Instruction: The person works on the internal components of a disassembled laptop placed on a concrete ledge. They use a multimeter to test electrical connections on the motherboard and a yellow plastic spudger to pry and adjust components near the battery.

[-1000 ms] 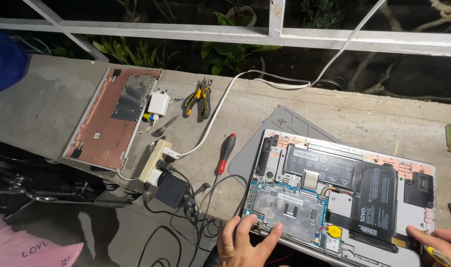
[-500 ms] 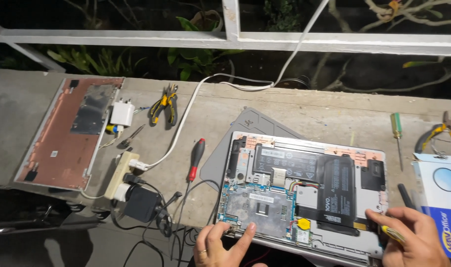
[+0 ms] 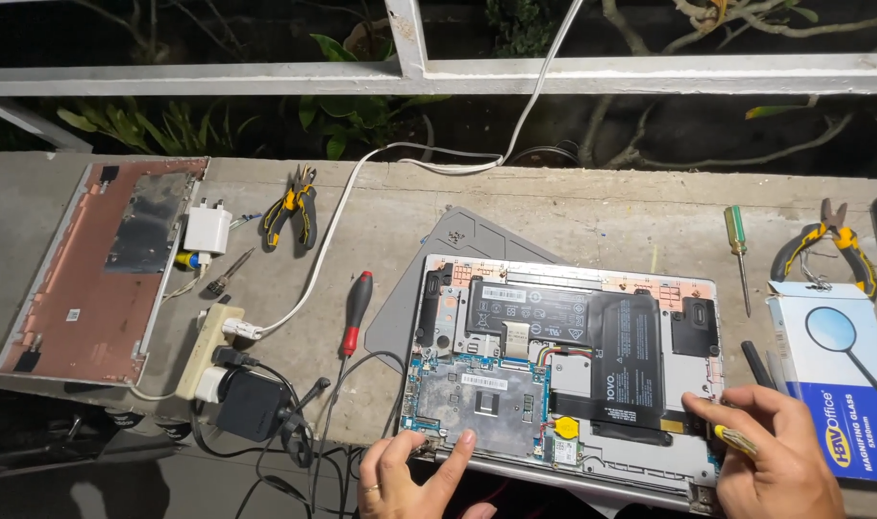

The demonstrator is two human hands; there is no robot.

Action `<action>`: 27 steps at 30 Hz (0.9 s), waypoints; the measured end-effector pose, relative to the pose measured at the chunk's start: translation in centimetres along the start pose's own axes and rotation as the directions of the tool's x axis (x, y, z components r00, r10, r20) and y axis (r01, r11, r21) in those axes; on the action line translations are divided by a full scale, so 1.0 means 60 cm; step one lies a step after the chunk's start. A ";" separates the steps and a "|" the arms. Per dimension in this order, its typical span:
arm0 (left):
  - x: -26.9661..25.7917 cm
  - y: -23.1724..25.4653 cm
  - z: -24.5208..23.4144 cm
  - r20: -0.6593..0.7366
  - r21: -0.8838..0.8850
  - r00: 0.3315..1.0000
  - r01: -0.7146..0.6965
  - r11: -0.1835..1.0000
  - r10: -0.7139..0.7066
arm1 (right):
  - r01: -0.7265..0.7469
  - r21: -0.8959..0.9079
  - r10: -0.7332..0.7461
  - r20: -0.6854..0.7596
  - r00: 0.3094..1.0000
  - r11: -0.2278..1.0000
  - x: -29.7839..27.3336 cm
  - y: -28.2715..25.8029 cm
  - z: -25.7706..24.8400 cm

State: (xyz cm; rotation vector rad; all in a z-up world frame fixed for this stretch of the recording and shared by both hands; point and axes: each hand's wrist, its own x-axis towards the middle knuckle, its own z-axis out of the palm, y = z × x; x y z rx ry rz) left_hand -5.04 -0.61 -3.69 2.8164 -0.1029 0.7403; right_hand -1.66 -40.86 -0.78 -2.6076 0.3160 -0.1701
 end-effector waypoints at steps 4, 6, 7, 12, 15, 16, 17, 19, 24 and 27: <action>0.000 0.001 0.000 0.021 -0.018 1.000 0.007 1.000 -0.006 | 0.002 0.004 -0.002 -0.032 0.999 1.000 -0.003 -0.006 0.002; -0.002 0.002 0.002 0.005 -0.029 1.000 0.017 0.999 -0.017 | 0.013 -0.002 -0.013 -0.053 0.999 1.000 -0.004 -0.009 0.002; -0.004 0.001 0.002 0.022 -0.040 0.999 0.026 0.999 -0.025 | 0.017 0.001 -0.017 -0.056 0.998 1.000 -0.004 -0.011 0.001; -0.005 -0.003 0.000 0.027 -0.058 0.999 0.021 0.998 -0.020 | 0.015 0.000 -0.015 -0.062 0.998 1.000 -0.004 -0.014 0.000; -0.011 -0.007 -0.004 0.213 -0.051 0.976 0.066 0.996 -0.054 | 0.019 0.016 -0.018 -0.055 0.998 1.000 -0.003 -0.028 -0.009; -0.013 -0.007 -0.003 0.213 -0.049 0.975 0.068 0.997 -0.056 | 0.015 0.022 -0.014 -0.045 0.999 1.000 -0.003 -0.027 -0.009; -0.014 -0.008 -0.001 0.213 -0.046 0.975 0.069 0.997 -0.058 | 0.012 0.028 -0.011 -0.036 0.999 1.000 -0.002 -0.026 -0.009; -0.015 -0.009 -0.002 0.236 -0.047 0.970 0.081 0.996 -0.068 | 0.027 0.028 -0.026 -0.049 0.998 0.999 -0.003 -0.018 -0.004; -0.007 -0.007 -0.009 0.236 -0.082 0.970 0.075 0.994 -0.054 | 0.028 0.028 -0.025 -0.076 0.997 0.999 -0.005 -0.019 0.000; -0.007 -0.008 -0.008 0.211 -0.066 0.977 0.057 0.996 -0.042 | 0.043 0.032 -0.040 -0.084 0.996 0.999 -0.005 -0.016 0.001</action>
